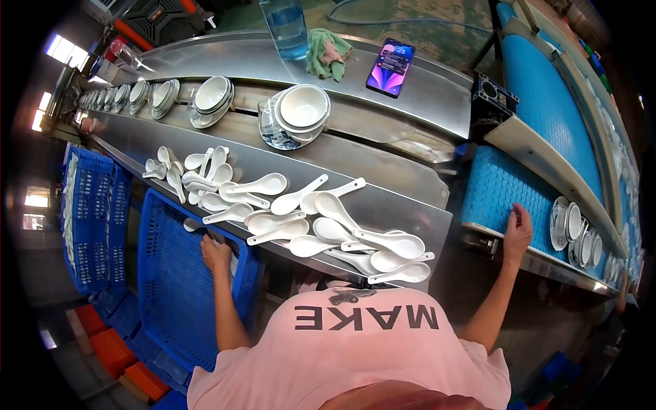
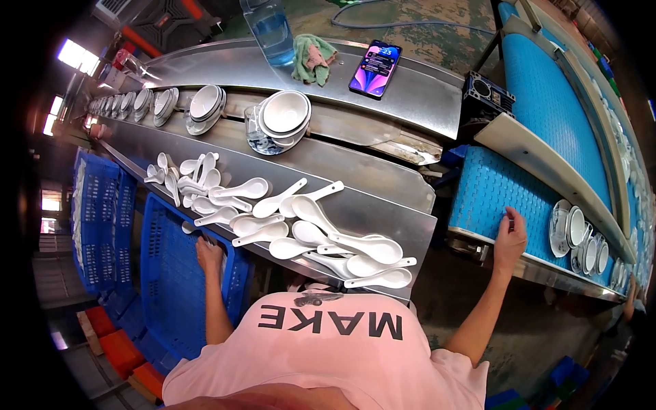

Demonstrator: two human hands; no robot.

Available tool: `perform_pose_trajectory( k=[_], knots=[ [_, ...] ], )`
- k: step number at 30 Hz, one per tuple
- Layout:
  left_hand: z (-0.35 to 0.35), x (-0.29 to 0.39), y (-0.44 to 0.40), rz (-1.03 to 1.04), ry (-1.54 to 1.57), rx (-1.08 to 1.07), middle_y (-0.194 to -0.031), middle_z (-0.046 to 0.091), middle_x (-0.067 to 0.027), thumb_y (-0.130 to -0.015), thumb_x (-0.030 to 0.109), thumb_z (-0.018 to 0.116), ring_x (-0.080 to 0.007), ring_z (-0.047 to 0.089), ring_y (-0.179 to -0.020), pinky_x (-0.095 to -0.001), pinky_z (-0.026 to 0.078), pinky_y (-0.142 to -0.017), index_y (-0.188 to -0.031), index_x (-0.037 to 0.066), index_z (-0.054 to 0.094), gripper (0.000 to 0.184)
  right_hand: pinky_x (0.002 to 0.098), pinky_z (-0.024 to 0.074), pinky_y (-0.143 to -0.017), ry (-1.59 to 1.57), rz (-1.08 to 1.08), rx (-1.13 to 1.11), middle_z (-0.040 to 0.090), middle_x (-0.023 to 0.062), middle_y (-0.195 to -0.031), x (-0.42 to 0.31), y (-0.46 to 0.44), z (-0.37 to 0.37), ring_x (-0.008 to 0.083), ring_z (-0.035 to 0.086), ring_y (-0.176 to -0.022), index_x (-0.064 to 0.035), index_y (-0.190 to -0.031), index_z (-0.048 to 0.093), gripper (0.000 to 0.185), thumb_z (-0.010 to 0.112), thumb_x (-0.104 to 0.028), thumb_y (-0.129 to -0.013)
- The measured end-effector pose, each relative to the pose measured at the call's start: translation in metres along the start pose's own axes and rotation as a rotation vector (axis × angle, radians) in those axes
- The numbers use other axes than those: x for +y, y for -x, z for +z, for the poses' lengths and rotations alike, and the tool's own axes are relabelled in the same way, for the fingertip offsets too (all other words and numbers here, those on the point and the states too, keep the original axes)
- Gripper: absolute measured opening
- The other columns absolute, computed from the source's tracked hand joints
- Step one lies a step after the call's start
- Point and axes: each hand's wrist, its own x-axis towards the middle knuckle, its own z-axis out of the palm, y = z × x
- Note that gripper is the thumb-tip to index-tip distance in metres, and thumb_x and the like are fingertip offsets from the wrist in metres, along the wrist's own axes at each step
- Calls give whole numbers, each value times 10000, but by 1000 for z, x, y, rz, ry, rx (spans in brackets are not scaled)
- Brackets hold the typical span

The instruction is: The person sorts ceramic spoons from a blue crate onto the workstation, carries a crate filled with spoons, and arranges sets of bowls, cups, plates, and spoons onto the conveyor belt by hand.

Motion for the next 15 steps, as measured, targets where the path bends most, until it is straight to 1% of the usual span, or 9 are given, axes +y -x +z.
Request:
perform_pose_trajectory(
  k=[1, 4, 5, 8, 9, 12, 15],
  knots=[
    [0, 0, -1, -3, -11, -13, -982, 530, -228, -732, 217, 567, -409, 510, -938, -448, 419, -800, -1018, -20, 489, 379, 291, 447, -653, -2, -22, -5, 611, 113, -852, 1, -3, -1, 199, 580, -721, -28, -974, 602, 194, 502, -85, -818],
    [1, -1, -1, 2, 14, -19, -991, 529, -230, -724, 203, 567, -409, 506, -947, -445, 418, -806, -1034, -21, 489, 391, 312, 442, -700, 96, -59, 0, 577, 125, -922, 35, -20, -9, 232, 561, -782, -25, -983, 595, 198, 514, -89, -815],
    [1, 0, 0, 5, 33, -14, -994, 528, -230, -721, 199, 567, -409, 505, -949, -444, 418, -808, -1040, -22, 488, 395, 340, 435, -743, 213, -41, 30, 568, 128, -914, 41, -23, -13, 262, 550, -829, -28, -976, 595, 195, 514, -97, -813],
    [0, 1, 0, -16, 27, -30, -1000, 527, -233, -714, 194, 571, -412, 502, -952, -442, 416, -814, -1051, -21, 486, 408, 357, 421, -779, 431, -44, 46, 569, 130, -923, 70, -32, -16, 280, 536, -872, -34, -966, 596, 189, 509, -103, -813],
    [-2, 2, 0, -13, 34, -23, -996, 527, -233, -712, 192, 572, -413, 503, -947, -445, 417, -810, -1046, -20, 487, 404, 360, 410, -804, 405, 12, 7, 571, 134, -937, 64, -34, -19, 289, 528, -907, -40, -975, 595, 196, 501, -110, -817],
    [-3, 5, 2, -2, 48, 1, -982, 528, -232, -709, 188, 574, -418, 507, -929, -455, 420, -796, -1028, -19, 487, 390, 360, 411, -809, 303, 25, 34, 573, 135, -954, 70, -35, -18, 299, 529, -909, -38, -971, 597, 193, 498, -108, -821],
    [0, 1, 0, 15, 37, 17, -963, 528, -231, -711, 192, 579, -423, 512, -907, -465, 423, -777, -1008, -13, 488, 373, 357, 422, -802, 287, 17, 73, 587, 140, -959, 66, -33, -16, 306, 545, -896, -29, -965, 599, 189, 491, -98, -826]
  ],
)
